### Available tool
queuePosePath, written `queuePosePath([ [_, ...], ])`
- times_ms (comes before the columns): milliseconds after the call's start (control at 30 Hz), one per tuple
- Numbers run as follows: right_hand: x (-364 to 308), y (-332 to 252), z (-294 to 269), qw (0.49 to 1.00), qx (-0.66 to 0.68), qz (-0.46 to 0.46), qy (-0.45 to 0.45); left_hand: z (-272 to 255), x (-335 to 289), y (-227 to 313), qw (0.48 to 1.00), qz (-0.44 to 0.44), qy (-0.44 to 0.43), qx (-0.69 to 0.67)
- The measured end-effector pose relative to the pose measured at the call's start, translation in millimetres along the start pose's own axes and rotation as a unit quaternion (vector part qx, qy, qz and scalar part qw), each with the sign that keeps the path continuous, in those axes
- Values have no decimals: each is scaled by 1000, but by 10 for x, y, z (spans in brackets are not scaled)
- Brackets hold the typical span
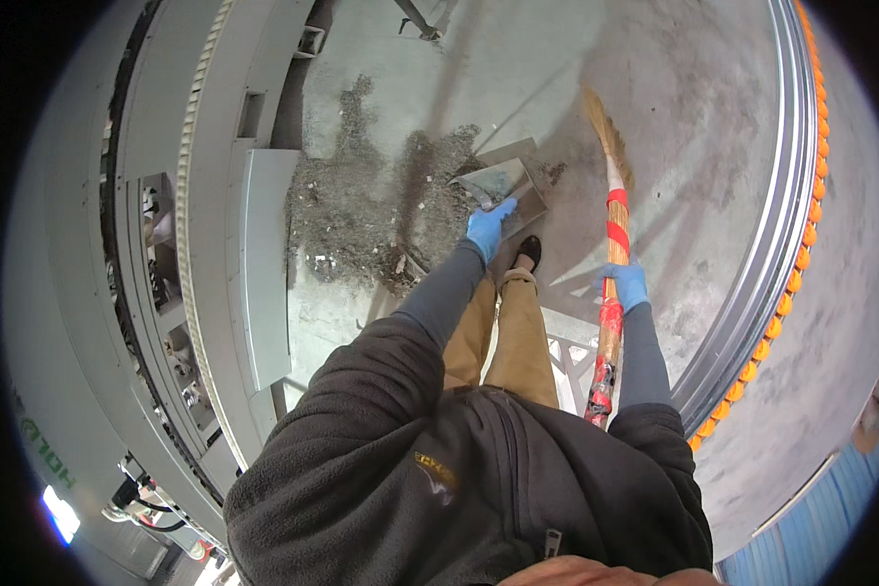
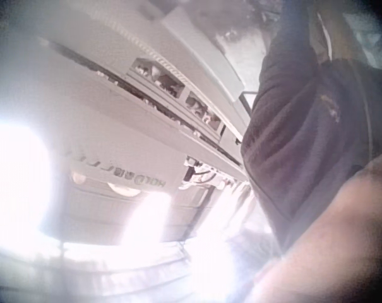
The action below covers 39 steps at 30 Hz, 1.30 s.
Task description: The person sweeps debris from a curved industrial machine surface using a broom, then uses a dustpan to collect the swept material and empties it into a large bag. The person wears blue gloves and works in a factory-like setting with visible machinery and storage bags.
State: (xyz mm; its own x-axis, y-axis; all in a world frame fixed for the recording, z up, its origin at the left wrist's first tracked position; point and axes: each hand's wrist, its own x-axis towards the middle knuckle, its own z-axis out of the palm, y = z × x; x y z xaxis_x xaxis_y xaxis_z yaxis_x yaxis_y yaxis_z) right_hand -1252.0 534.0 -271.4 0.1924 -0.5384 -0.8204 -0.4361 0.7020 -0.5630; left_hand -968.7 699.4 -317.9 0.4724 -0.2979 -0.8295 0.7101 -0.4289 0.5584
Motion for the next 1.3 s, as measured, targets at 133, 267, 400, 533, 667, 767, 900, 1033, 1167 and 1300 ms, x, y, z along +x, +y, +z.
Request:
queuePosePath([
  [133, 404, 260, 16, 999, -14, 40, -17, -238, 30, 130, 995, 23, -52, -79],
  [267, 764, 576, 370, 989, 17, 142, -47, -1094, -340, 401, 991, 62, 54, -106],
  [400, 750, 863, 973, 981, -25, 179, -70, -2011, -1043, 655, 992, 71, 56, -88],
  [533, 485, 861, 1748, 948, 23, 255, -186, -2648, -1753, 885, 996, 74, 50, -26],
  [667, 251, 686, 2557, 903, 8, 312, -295, -3067, -2105, 905, 996, 58, 74, 6],
  [767, 23, 551, 3057, 886, 1, 331, -323, -3303, -2171, 812, 993, 20, 116, 23],
  [900, -322, 163, 3245, 880, -6, 335, -337, -3547, -2197, 698, 985, 28, 158, 64],
  [1033, -451, -613, 3058, 868, -67, 319, -374, -3703, -2276, 667, 969, 33, 216, 118],
  [1167, -286, -1383, 2850, 881, -159, 298, -331, -3742, -2323, 674, 943, 6, 279, 182],
  [1300, 428, -1898, 2939, 892, -241, 245, -294, -3547, -2320, 654, 911, -29, 338, 234],
])
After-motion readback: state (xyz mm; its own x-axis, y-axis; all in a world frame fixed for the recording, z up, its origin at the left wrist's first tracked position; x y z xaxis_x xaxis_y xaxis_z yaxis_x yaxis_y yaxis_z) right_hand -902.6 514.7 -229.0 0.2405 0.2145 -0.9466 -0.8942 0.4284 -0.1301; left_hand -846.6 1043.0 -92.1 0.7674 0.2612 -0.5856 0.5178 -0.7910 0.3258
